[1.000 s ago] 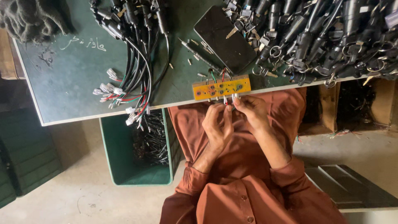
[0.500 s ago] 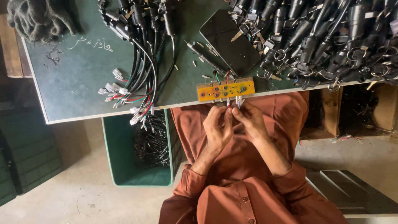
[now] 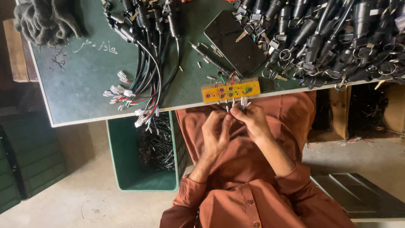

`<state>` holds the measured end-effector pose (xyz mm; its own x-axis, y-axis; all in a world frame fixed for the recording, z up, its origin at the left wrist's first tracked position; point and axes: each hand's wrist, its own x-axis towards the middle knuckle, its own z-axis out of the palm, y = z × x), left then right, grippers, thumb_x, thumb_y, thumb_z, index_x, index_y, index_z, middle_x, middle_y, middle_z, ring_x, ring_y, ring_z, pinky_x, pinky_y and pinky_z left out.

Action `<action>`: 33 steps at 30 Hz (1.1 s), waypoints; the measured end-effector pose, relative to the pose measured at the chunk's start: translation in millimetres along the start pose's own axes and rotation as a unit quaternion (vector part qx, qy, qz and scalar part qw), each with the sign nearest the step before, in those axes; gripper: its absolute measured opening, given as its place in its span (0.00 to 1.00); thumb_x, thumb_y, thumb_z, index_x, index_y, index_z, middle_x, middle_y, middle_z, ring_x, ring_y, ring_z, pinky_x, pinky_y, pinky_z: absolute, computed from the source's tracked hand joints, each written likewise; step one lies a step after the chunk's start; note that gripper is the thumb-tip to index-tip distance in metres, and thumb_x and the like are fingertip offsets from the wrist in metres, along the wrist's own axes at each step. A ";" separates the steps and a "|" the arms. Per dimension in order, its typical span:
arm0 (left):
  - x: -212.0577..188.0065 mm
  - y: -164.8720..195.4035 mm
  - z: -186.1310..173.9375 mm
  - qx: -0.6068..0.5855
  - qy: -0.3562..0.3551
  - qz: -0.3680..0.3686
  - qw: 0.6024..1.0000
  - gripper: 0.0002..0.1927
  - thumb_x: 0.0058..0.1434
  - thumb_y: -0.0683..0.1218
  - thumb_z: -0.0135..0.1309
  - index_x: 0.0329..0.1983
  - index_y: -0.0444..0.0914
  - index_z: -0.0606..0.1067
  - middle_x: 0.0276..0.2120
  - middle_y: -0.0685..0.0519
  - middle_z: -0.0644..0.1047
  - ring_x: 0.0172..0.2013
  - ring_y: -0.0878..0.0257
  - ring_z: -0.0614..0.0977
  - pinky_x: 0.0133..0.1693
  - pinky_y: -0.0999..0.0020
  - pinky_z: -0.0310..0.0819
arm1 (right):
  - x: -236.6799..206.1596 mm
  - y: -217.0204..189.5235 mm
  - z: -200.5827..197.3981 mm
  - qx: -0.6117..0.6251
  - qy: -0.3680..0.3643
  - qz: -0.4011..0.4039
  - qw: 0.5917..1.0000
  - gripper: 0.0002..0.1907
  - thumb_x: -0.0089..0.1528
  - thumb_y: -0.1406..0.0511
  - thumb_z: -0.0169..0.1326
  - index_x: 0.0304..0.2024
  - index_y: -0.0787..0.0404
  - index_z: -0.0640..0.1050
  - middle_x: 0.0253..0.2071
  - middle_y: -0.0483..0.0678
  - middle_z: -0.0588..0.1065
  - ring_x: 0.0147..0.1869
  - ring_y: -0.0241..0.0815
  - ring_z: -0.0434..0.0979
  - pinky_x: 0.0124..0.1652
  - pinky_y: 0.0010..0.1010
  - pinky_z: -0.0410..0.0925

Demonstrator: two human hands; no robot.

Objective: The person sits at a workbench and repeatedly picks up small cylindrical electronic components, aligns them with a yellow test fixture, and secures them by hand. The person puts on gray gloves and continues the same assembly process with the components and fixture.

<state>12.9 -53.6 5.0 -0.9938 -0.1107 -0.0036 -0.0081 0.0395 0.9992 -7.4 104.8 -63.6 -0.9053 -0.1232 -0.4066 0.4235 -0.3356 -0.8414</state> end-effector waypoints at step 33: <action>11.9 -11.7 -3.1 -0.061 0.001 -0.043 0.997 0.08 0.71 0.41 0.54 0.40 0.29 0.75 0.34 0.52 0.74 0.34 0.71 0.78 0.34 0.76 0.77 | -5.0 -17.0 10.6 -0.005 0.029 -0.036 0.999 0.10 0.63 0.67 0.64 0.42 0.67 0.79 0.32 0.43 0.76 0.30 0.31 0.72 0.31 0.22 0.66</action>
<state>1.5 -58.4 -6.6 -0.9897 -0.1113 -0.0901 -0.0801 -0.0913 0.9926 -10.5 101.2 -43.5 -0.9304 -0.0448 -0.3637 0.3572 -0.3319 -0.8731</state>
